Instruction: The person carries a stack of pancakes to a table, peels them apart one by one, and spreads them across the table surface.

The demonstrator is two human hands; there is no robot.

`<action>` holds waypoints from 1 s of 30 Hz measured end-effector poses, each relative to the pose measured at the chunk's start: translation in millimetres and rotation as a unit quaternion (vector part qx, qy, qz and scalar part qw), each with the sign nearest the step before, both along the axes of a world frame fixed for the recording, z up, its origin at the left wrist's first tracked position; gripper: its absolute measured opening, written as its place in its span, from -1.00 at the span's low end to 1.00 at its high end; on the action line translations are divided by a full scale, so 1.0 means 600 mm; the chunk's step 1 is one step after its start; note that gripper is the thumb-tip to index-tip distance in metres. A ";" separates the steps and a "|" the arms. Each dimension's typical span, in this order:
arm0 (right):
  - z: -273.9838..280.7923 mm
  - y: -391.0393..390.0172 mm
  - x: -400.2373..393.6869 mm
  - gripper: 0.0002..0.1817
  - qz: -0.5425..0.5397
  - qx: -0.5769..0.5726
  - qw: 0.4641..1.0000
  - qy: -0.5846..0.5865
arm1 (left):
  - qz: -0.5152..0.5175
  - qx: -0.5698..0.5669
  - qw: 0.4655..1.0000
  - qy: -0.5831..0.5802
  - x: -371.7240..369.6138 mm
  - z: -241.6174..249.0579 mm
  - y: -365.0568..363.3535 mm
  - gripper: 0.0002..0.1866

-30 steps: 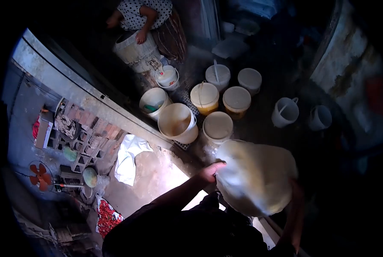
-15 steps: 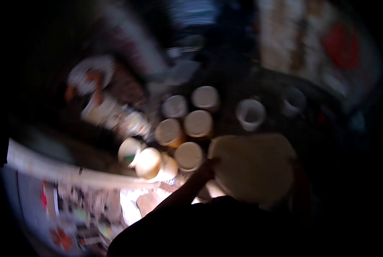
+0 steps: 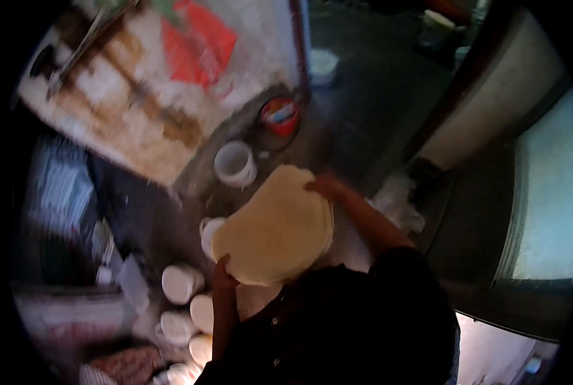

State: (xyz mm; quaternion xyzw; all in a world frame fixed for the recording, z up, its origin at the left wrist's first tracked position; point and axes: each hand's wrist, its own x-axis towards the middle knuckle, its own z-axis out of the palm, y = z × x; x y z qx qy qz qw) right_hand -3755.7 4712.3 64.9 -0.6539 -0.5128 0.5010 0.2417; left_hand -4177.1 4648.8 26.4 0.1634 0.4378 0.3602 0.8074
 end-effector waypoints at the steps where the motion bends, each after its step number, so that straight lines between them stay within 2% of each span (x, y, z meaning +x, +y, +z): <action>1: 0.010 0.007 0.030 -0.48 -0.017 0.001 1.000 -0.026 | -0.052 0.139 0.987 0.065 -0.001 -0.062 0.024 -0.40; 2: 0.023 0.013 0.060 -0.48 -0.035 0.002 0.998 -0.051 | -0.074 0.160 0.983 0.053 0.043 -0.059 0.082 -0.43; 3: 0.055 0.014 0.078 -0.50 -0.094 -0.072 0.991 -0.068 | -0.095 0.181 0.978 0.041 0.088 -0.055 0.139 -0.45; 4: 0.054 0.009 0.099 -0.51 -0.195 -0.078 0.978 0.009 | -0.096 0.070 0.992 -0.030 0.143 0.031 0.164 -0.47; 5: 0.047 0.002 0.117 -0.52 -0.289 -0.081 0.949 0.093 | -0.099 -0.049 0.990 -0.091 0.183 0.076 0.186 -0.49; 8: 0.027 -0.010 0.203 -0.53 -0.378 -0.101 0.915 0.095 | -0.159 -0.087 0.982 -0.054 0.292 0.034 0.298 -0.53; 9: 0.017 -0.015 0.232 -0.53 -0.407 -0.090 0.903 0.103 | -0.170 -0.121 0.978 0.002 0.340 0.062 0.328 -0.56; 11: 0.028 0.007 0.294 -0.56 -0.458 -0.080 0.877 0.122 | -0.228 -0.134 0.964 -0.028 0.434 0.047 0.397 -0.58; 13: 0.062 0.013 0.340 -0.59 -0.495 -0.097 0.850 0.154 | -0.272 -0.123 0.953 -0.044 0.513 0.029 0.430 -0.62; 15: 0.025 0.045 0.425 -0.62 -0.508 -0.080 0.831 0.210 | -0.280 -0.133 0.951 0.004 0.593 -0.005 0.496 -0.61; 17: 0.007 0.074 0.487 -0.62 -0.528 -0.094 0.808 0.242 | -0.274 -0.156 0.947 0.061 0.682 0.038 0.533 -0.58; 20: -0.058 0.123 0.594 -0.50 -0.559 -0.087 0.792 0.230 | -0.315 -0.160 0.935 -0.032 0.785 0.025 0.626 -0.57; 21: -0.038 0.141 0.626 -0.49 -0.559 -0.084 0.791 0.232 | -0.320 -0.179 0.930 -0.005 0.823 0.018 0.659 -0.55; 24: 0.026 0.217 0.708 -0.49 -0.565 -0.064 0.790 0.228 | -0.349 -0.174 0.918 -0.068 0.925 0.007 0.742 -0.55; 26: 0.068 0.264 0.757 -0.49 -0.589 -0.036 0.780 0.210 | -0.365 -0.145 0.917 -0.067 1.013 0.035 0.792 -0.54; 27: 0.058 0.279 0.796 -0.50 -0.591 -0.039 0.770 0.237 | -0.375 -0.136 0.915 -0.064 1.054 0.049 0.812 -0.53; 29: 0.007 0.299 0.871 -0.53 -0.593 -0.057 0.746 0.296 | -0.382 -0.135 0.914 0.021 1.138 0.074 0.861 -0.53; 30: -0.010 0.322 0.896 -0.54 -0.611 -0.031 0.735 0.292 | -0.385 -0.128 0.913 0.053 1.186 0.091 0.895 -0.53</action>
